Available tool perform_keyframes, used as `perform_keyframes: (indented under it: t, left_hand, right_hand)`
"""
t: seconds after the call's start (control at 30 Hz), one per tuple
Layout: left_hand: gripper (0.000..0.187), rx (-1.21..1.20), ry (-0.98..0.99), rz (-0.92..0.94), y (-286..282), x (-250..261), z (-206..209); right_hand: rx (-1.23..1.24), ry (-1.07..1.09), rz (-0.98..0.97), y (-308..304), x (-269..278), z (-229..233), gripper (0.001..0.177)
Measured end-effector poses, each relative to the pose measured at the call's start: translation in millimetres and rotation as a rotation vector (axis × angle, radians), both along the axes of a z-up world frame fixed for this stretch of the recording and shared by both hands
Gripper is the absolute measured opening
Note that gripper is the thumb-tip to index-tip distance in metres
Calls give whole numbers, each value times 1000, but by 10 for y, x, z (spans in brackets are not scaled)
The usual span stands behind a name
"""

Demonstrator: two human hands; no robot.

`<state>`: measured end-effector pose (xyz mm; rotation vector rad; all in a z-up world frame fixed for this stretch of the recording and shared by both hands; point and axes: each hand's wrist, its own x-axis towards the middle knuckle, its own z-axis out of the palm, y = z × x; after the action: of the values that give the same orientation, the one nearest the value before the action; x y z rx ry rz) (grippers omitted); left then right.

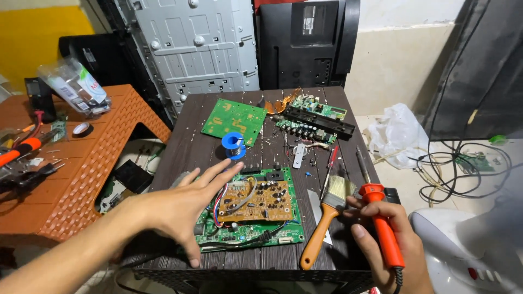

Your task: Soldering and cleaning electronic components on a circuit board using a soldering iron and a brush.

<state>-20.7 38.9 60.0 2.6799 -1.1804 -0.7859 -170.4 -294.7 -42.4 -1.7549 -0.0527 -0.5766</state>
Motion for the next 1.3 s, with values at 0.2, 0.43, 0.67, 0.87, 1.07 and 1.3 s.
perform_keyframes:
  t: [0.2,0.43,0.67,0.87,1.07,1.3]
  left_hand:
    - [195,202,14,-23,-159,132,148]
    - [124,-279,-205,-67,-185,-149,116]
    - [93,-453,-392,-176,-333,-112,-261]
    - [78,-456,-444,-100,-441,-144,-291]
    - [77,-448,-671,-114,-485,-180,-551]
    - [74,-471,-735,-89,-534,-228,-593]
  right_hand:
    - [-13,74,-56,57,-35,39,22]
    - [8,65,-128,92,-69,75,20]
    - [-28,67,-135,109,-82,101,19]
    - [9,59,-128,79,-75,39,21]
    - [69,71,-148,99,-65,31,22]
    - [91,75,-118,56,-66,-37,22]
